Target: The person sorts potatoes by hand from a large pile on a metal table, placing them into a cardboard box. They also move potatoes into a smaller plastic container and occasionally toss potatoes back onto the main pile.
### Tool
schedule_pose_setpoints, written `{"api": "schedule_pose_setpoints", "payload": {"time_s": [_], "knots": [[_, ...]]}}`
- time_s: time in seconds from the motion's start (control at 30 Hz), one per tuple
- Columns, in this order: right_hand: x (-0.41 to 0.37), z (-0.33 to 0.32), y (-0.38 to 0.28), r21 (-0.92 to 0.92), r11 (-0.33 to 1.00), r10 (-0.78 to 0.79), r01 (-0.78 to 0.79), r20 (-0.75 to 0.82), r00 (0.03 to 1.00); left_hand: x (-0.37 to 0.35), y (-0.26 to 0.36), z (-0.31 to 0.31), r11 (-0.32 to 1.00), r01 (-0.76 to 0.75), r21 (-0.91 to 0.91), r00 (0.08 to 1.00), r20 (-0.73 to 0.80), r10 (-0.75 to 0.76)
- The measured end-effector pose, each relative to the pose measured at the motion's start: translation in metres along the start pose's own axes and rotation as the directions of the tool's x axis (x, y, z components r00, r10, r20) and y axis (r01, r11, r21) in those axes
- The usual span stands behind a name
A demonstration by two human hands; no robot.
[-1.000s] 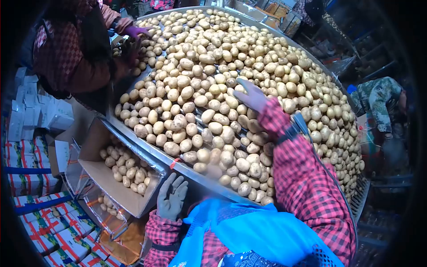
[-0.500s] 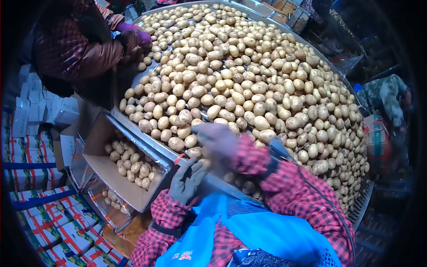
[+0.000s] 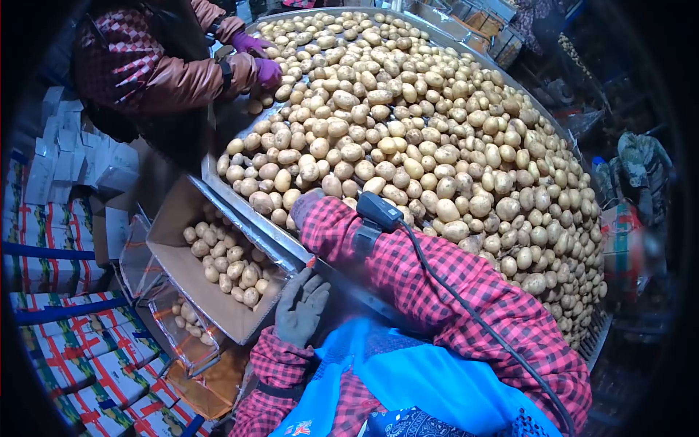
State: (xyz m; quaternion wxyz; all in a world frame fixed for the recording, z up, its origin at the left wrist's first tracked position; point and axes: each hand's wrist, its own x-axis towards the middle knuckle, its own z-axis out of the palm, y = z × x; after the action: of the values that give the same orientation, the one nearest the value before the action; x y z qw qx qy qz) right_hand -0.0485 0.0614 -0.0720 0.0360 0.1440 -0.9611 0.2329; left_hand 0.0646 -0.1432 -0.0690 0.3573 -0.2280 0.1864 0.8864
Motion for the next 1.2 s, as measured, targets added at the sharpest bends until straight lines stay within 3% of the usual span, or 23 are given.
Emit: {"api": "schedule_pose_setpoints", "payload": {"time_s": [0.03,0.07,0.13,0.3,0.33,0.43,0.5,0.53,0.6,0.67,0.7,0.73,0.77,0.8,0.83,0.87,0.9,0.93,0.97,1.0,1.07,1.1,1.2], "knots": [[0.001,0.024,0.018,0.053,0.987,-0.157,0.154,0.057,0.986,-0.003,0.000,0.002,0.997,0.004,0.076,1.000,-0.010,-0.003],[-0.003,0.017,0.010,0.073,0.991,-0.114,0.112,0.025,0.993,-0.006,0.000,0.002,0.997,0.006,0.078,1.000,-0.013,-0.005],[-0.012,0.003,-0.007,0.121,0.992,-0.026,0.031,-0.039,0.999,-0.010,-0.002,0.001,0.996,-0.061,0.072,0.985,0.163,0.049],[-0.013,-0.034,-0.020,-0.031,0.999,0.019,-0.010,0.286,0.958,-0.009,0.006,-0.006,0.992,-0.065,0.106,0.991,0.124,0.052],[-0.011,-0.035,-0.021,-0.063,0.998,0.037,-0.017,0.344,0.938,-0.009,0.006,-0.005,0.996,-0.024,0.089,0.998,0.056,0.019],[-0.008,0.011,0.007,-0.157,0.986,0.098,-0.053,0.294,0.951,-0.010,0.006,-0.004,0.998,0.035,0.058,0.999,-0.031,-0.033],[-0.001,-0.012,-0.005,-0.178,0.977,0.178,-0.117,0.380,0.908,-0.009,0.005,-0.004,0.997,0.056,0.044,0.998,-0.038,-0.055],[0.003,-0.024,-0.010,-0.193,0.970,0.217,-0.147,0.420,0.881,-0.012,0.004,-0.004,0.994,0.011,0.106,0.999,0.029,-0.014],[-0.025,-0.039,-0.023,-0.026,0.999,0.019,-0.019,0.016,1.000,-0.012,0.003,0.001,0.987,-0.026,0.157,0.995,0.100,0.010],[-0.049,-0.049,-0.040,0.286,0.957,-0.102,0.057,0.148,0.984,-0.013,0.004,0.009,0.991,0.105,-0.085,0.989,0.115,-0.095],[-0.067,-0.041,-0.047,0.356,0.930,-0.140,0.095,0.104,0.985,-0.014,-0.001,0.014,0.988,0.035,-0.151,0.962,0.274,0.008],[-0.083,-0.036,-0.051,0.420,0.897,-0.174,0.135,0.054,0.983,-0.011,0.000,0.012,0.988,0.048,-0.147,0.960,0.280,-0.004],[-0.096,-0.052,-0.051,0.308,0.936,-0.189,0.173,0.021,0.982,-0.008,0.003,0.006,0.997,0.067,0.037,0.973,0.218,-0.073],[-0.106,-0.056,-0.037,0.143,0.983,-0.109,0.115,-0.050,0.993,-0.006,0.004,0.009,0.972,0.092,0.217,0.981,0.145,-0.125],[-0.112,-0.060,-0.021,-0.019,0.999,-0.043,0.041,-0.131,0.990,-0.013,0.005,0.011,0.959,0.109,0.263,0.984,0.105,-0.141],[-0.104,-0.084,-0.004,0.106,0.962,0.256,-0.251,-0.038,0.966,-0.014,0.003,0.009,0.958,0.112,0.263,0.984,0.109,-0.144],[-0.105,-0.079,0.044,-0.011,0.944,0.329,-0.329,-0.033,0.944,-0.015,0.000,0.007,0.944,0.068,0.324,0.981,0.151,-0.122],[-0.102,-0.096,0.060,-0.092,0.872,0.469,-0.481,-0.130,0.874,-0.017,-0.002,0.005,0.924,0.024,0.382,0.976,0.192,-0.105],[-0.108,-0.082,0.094,-0.409,0.712,0.454,-0.570,-0.352,0.819,-0.018,-0.006,0.006,0.898,-0.009,0.441,0.994,0.104,-0.041],[-0.097,-0.105,0.103,-0.208,0.721,0.671,-0.661,-0.027,0.741,-0.019,-0.007,0.006,0.896,-0.004,0.444,0.993,0.105,-0.048],[-0.096,-0.096,0.062,-0.117,0.750,0.645,-0.651,-0.086,0.759,-0.017,-0.006,0.010,0.921,0.002,0.390,0.991,0.123,-0.054],[-0.093,-0.083,0.050,-0.130,0.777,0.623,-0.616,0.011,0.782,-0.019,-0.009,0.016,0.917,-0.028,0.398,0.995,0.096,-0.011],[-0.093,-0.064,0.012,-0.181,0.895,0.445,-0.408,0.295,0.845,-0.008,-0.011,0.014,0.944,0.024,0.328,0.989,0.130,-0.071]]}}
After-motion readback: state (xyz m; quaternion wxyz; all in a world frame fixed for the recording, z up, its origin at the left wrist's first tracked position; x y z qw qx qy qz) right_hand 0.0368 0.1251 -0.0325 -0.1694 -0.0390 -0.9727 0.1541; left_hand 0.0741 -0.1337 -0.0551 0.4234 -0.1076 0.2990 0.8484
